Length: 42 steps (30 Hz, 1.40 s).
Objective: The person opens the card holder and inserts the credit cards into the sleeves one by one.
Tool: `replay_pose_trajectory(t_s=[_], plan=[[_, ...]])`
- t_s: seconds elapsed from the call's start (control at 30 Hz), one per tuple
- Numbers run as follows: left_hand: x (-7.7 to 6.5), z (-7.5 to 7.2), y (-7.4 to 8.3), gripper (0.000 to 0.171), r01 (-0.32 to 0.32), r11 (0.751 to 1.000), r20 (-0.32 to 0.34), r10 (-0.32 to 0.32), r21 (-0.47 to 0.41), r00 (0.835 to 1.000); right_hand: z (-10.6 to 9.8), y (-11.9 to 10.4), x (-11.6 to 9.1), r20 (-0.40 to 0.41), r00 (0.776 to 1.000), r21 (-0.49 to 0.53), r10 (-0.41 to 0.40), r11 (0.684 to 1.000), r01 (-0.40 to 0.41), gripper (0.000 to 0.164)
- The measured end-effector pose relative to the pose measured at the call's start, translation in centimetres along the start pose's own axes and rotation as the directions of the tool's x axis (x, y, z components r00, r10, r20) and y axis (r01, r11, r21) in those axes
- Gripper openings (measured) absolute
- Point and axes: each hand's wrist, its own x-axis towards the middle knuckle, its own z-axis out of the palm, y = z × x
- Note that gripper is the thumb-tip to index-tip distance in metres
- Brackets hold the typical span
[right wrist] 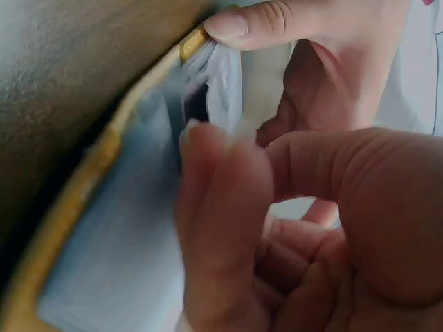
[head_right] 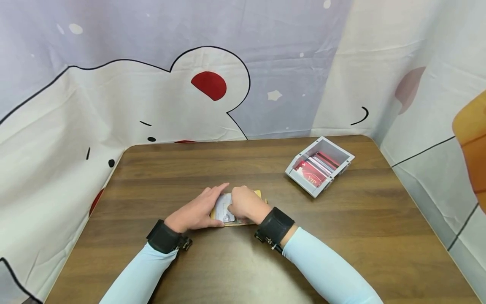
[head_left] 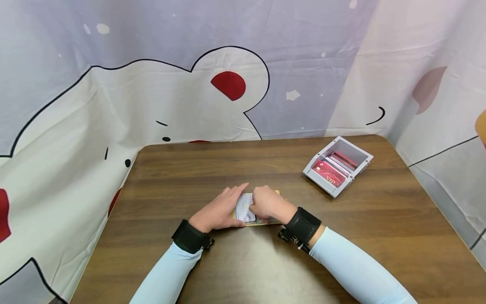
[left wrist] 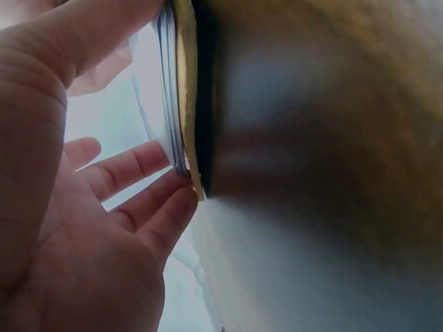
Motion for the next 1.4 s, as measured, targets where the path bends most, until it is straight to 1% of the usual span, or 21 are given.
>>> replay_pose_trajectory(t_s=[0.07, 0.1, 0.2, 0.27, 0.3, 0.33, 0.47, 0.5, 0.57, 0.6, 0.67, 0.7, 0.73, 0.8, 0.9, 0.97, 1.03, 1.1, 1.2, 1.3, 1.4], plan=[[0.1, -0.1, 0.0, 0.112, -0.004, 1.000, 0.006, 0.004, -0.002, 1.000, -0.5, 0.2, -0.1, -0.020, 1.000, -0.014, 0.024, 1.000, -0.024, 0.039], [0.1, -0.2, 0.0, 0.111, -0.008, 1.000, 0.008, 0.008, -0.004, 1.000, -0.9, 0.4, -0.2, -0.037, 0.999, -0.011, 0.036, 0.999, -0.037, 0.036], [0.1, -0.4, 0.0, 0.109, -0.015, 1.000, 0.017, 0.015, 0.003, 1.000, -2.8, 1.5, -0.4, -0.118, 0.993, -0.011, 0.030, 0.999, -0.031, 0.019], [0.1, -0.6, 0.0, 0.108, -0.017, 1.000, 0.027, 0.016, 0.006, 1.000, -4.3, 2.7, -0.7, -0.193, 0.981, -0.026, -0.003, 1.000, -0.002, 0.007], [0.1, -0.7, 0.0, 0.107, -0.017, 1.000, 0.031, 0.016, 0.007, 0.999, -5.1, 3.5, -1.0, -0.228, 0.974, -0.027, -0.018, 1.000, 0.013, 0.006], [0.1, -0.8, 0.0, 0.106, -0.015, 1.000, 0.036, 0.014, 0.009, 0.999, -5.9, 4.3, -1.2, -0.253, 0.967, -0.029, -0.036, 0.999, 0.030, 0.009], [0.1, -1.1, 0.1, 0.105, -0.005, 1.000, 0.056, 0.004, 0.021, 0.998, -8.9, 8.0, -2.4, -0.306, 0.949, -0.048, -0.069, 0.997, 0.057, 0.014], [0.2, -1.2, 0.2, 0.104, -0.006, 1.000, 0.056, 0.004, 0.025, 0.998, -9.6, 8.9, -2.7, -0.317, 0.946, -0.069, -0.062, 0.997, 0.043, 0.014], [0.3, -1.3, 0.3, 0.104, -0.011, 0.999, 0.056, 0.009, 0.034, 0.998, -10.9, 10.7, -3.4, -0.344, 0.939, -0.104, -0.010, 0.994, -0.027, 0.014], [0.3, -1.4, 0.3, 0.104, -0.012, 0.999, 0.057, 0.009, 0.039, 0.998, -11.6, 11.5, -3.8, -0.354, 0.935, -0.115, 0.026, 0.991, -0.071, 0.013], [0.5, -1.5, 0.4, 0.104, -0.009, 0.999, 0.058, 0.006, 0.045, 0.998, -12.7, 13.0, -4.3, -0.376, 0.918, -0.118, 0.128, 0.976, -0.185, 0.007], [0.5, -1.4, 0.4, 0.103, -0.009, 0.999, 0.058, 0.006, 0.043, 0.998, -13.1, 13.7, -4.4, -0.377, 0.910, -0.112, 0.174, 0.966, -0.232, 0.010], [0.5, -1.4, 0.4, 0.103, -0.007, 0.999, 0.058, 0.005, 0.043, 0.998, -13.4, 14.4, -4.4, -0.369, 0.902, -0.097, 0.223, 0.956, -0.277, 0.017], [0.3, -1.1, 0.4, 0.103, 0.002, 0.999, 0.062, -0.005, 0.046, 0.998, -13.5, 15.7, -4.0, -0.338, 0.900, -0.095, 0.275, 0.942, -0.323, 0.029], [-0.2, -0.7, 0.2, 0.101, 0.002, 0.999, 0.061, -0.005, 0.047, 0.998, -13.0, 17.0, -3.1, -0.275, 0.907, -0.134, 0.319, 0.921, -0.365, 0.033], [-0.5, -0.5, 0.1, 0.100, -0.001, 0.999, 0.059, -0.001, 0.044, 0.998, -12.5, 17.6, -2.6, -0.242, 0.907, -0.168, 0.344, 0.906, -0.388, 0.045], [-0.5, -0.3, 0.1, 0.100, -0.007, 0.999, 0.059, 0.005, 0.033, 0.998, -12.3, 17.9, -2.4, -0.227, 0.898, -0.189, 0.377, 0.888, -0.420, 0.062], [-0.5, -0.2, 0.1, 0.098, -0.014, 1.000, 0.056, 0.013, 0.019, 0.998, -12.2, 18.3, -2.5, -0.221, 0.891, -0.192, 0.397, 0.878, -0.439, 0.068], [-0.5, -0.2, 0.1, 0.098, -0.008, 1.000, 0.060, 0.007, 0.016, 0.998, -12.4, 18.9, -2.6, -0.213, 0.889, -0.184, 0.405, 0.877, -0.444, 0.071], [-0.4, -0.2, 0.2, 0.098, -0.003, 1.000, 0.059, 0.002, 0.015, 0.998, -12.8, 19.7, -2.9, -0.209, 0.891, -0.165, 0.403, 0.883, -0.439, 0.067], [-0.3, -0.2, 0.1, 0.097, -0.005, 1.000, 0.053, 0.004, 0.010, 0.999, -13.4, 20.3, -3.0, -0.210, 0.890, -0.126, 0.404, 0.892, -0.435, 0.054]])
